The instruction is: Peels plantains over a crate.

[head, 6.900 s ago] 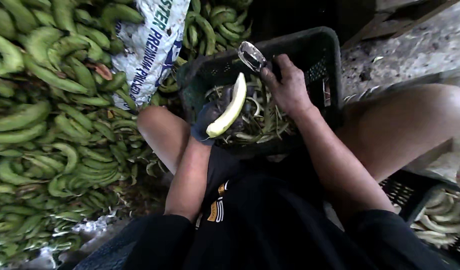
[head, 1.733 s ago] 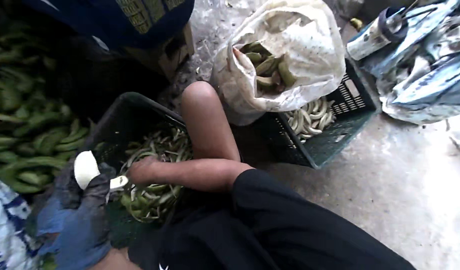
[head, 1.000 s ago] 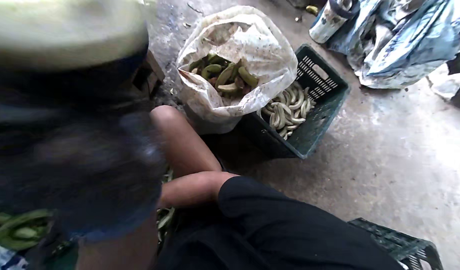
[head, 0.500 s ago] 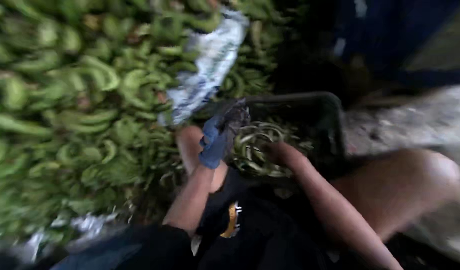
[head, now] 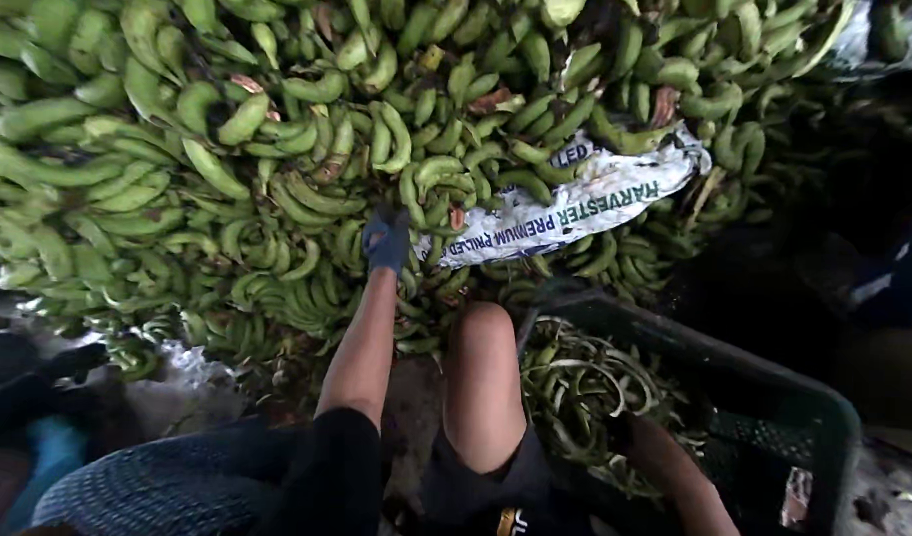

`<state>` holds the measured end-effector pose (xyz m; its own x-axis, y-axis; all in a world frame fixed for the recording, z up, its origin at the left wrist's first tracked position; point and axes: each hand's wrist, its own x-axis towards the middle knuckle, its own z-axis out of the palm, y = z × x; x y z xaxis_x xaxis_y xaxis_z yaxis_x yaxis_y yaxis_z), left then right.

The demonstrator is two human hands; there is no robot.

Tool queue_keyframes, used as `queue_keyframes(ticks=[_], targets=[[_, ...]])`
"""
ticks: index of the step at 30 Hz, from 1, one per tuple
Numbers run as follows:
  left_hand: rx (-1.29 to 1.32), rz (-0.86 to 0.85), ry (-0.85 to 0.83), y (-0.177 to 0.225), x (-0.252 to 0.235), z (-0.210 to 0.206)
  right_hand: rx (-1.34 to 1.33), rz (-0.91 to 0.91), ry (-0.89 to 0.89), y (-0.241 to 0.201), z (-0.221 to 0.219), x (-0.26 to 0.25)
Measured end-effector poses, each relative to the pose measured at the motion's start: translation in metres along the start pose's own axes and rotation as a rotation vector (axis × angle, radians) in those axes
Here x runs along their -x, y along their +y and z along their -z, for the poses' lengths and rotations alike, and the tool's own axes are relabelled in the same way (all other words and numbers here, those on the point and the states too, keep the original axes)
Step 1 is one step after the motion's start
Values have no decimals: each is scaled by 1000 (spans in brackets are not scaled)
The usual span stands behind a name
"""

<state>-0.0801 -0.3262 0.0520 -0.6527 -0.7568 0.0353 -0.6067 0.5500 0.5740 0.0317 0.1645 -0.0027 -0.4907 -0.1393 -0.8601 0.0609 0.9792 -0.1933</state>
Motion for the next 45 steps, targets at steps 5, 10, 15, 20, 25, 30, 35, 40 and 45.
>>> queue_keyframes(ticks=[5,10,15,20,25,30,35,40,45], targets=[[-98,147,-195,12,-54,-17,-10,-32,25,3,1,-8],[132,190,-197,-5,-70,-21,-14,-17,24,10,0,-15],[603,123,-18,-3,-44,-14,-30,-37,27,7,3,-14],[835,-249,66,14,1,21,-272,38,241,-6,17,4],[174,-840,-265,52,146,31,-1212,490,401,-19,17,31],[111,-1567,-589,81,255,-27,-1648,656,262,-10,14,54],[438,-978,-547,109,292,-47,-1769,645,536,15,18,60],[1332,-107,-1075,120,327,-71,-1652,536,755,21,8,48],[1292,39,-847,112,319,-111,-987,339,751,24,2,41]])
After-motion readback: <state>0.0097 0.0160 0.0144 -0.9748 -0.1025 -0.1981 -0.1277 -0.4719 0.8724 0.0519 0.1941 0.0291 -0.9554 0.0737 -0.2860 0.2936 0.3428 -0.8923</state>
